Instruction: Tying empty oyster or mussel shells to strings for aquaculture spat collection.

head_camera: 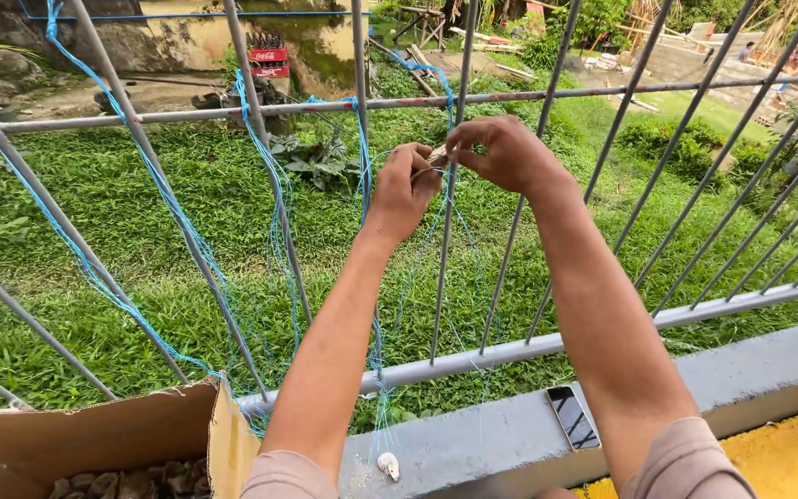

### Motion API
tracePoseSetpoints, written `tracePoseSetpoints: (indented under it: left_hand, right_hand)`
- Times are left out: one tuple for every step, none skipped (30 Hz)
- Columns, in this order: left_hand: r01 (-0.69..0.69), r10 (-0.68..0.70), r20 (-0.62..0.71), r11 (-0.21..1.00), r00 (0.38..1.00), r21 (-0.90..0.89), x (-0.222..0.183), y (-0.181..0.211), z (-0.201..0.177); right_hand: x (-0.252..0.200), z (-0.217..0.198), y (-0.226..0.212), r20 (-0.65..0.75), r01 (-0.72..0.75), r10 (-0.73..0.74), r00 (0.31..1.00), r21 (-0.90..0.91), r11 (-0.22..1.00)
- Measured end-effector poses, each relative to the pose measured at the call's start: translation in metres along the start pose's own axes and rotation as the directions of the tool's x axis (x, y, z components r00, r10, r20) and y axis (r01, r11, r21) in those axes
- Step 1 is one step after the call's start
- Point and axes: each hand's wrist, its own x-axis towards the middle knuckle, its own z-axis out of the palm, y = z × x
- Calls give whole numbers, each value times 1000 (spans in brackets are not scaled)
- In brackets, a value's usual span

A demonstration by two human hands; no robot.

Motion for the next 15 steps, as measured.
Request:
tracePoseSetpoints:
  left_hand:
    - [2, -2, 1, 1000, 1000, -1, -1, -3, 1]
    - [-42, 42, -12, 999, 999, 18, -1, -6, 1]
    - [-85, 86, -25, 996, 996, 37, -2, -9, 1]
    - [-83, 84, -25, 996, 996, 38, -1, -8, 1]
    - [29, -28, 7, 998, 1000, -63, -1, -7, 2]
    - [143, -136, 50, 977, 989, -160, 0, -6, 1]
    - [144, -139, 46, 977, 989, -159, 0, -14, 3]
    - [168, -153, 80, 955, 985, -246, 3, -23, 5]
    - [193, -164, 114, 924, 980, -329, 6, -31, 8]
    - [189, -160, 114, 925, 981, -329, 7, -31, 6]
    - [229, -197, 130, 922, 972, -313, 9, -31, 3]
    - [271, -237, 146, 916, 961, -297, 8, -32, 1]
    - [271, -237, 145, 916, 961, -297, 8, -34, 1]
    - [259, -221, 143, 891, 965, -372, 9, -35, 1]
    - [246, -205, 139, 862, 969, -444, 11, -37, 2]
  right_hand:
    - [-1, 1, 0, 1, -2, 2, 1000, 1, 1000]
    - [-1, 3, 0, -19, 17, -17, 1000, -9, 1000]
    - [-1, 4, 0, -38, 35, -36, 999, -20, 999]
    - [-2, 3, -2, -37, 36, -36, 999, -18, 999]
    - [-2, 2, -4, -22, 16, -17, 1000, -28, 999]
    - [-2, 0, -6, -6, -1, 1, 1000, -39, 999]
    - [-1, 1, -4, -3, 2, -2, 1000, -39, 999]
    - [1, 0, -1, 12, -8, 9, 1000, -37, 999]
    - [3, 0, 3, 27, -19, 20, 999, -35, 999]
    - [5, 2, 8, 24, -18, 18, 1000, -37, 999]
    - [7, 4, 14, 31, -16, 14, 999, 83, 996]
    - [9, 8, 20, 41, -17, 9, 999, 203, 979]
    - [9, 8, 18, 42, -17, 9, 999, 203, 979]
    - [11, 6, 16, 17, -6, 1, 1000, 306, 952]
    - [13, 5, 15, -8, 8, -5, 1000, 406, 914]
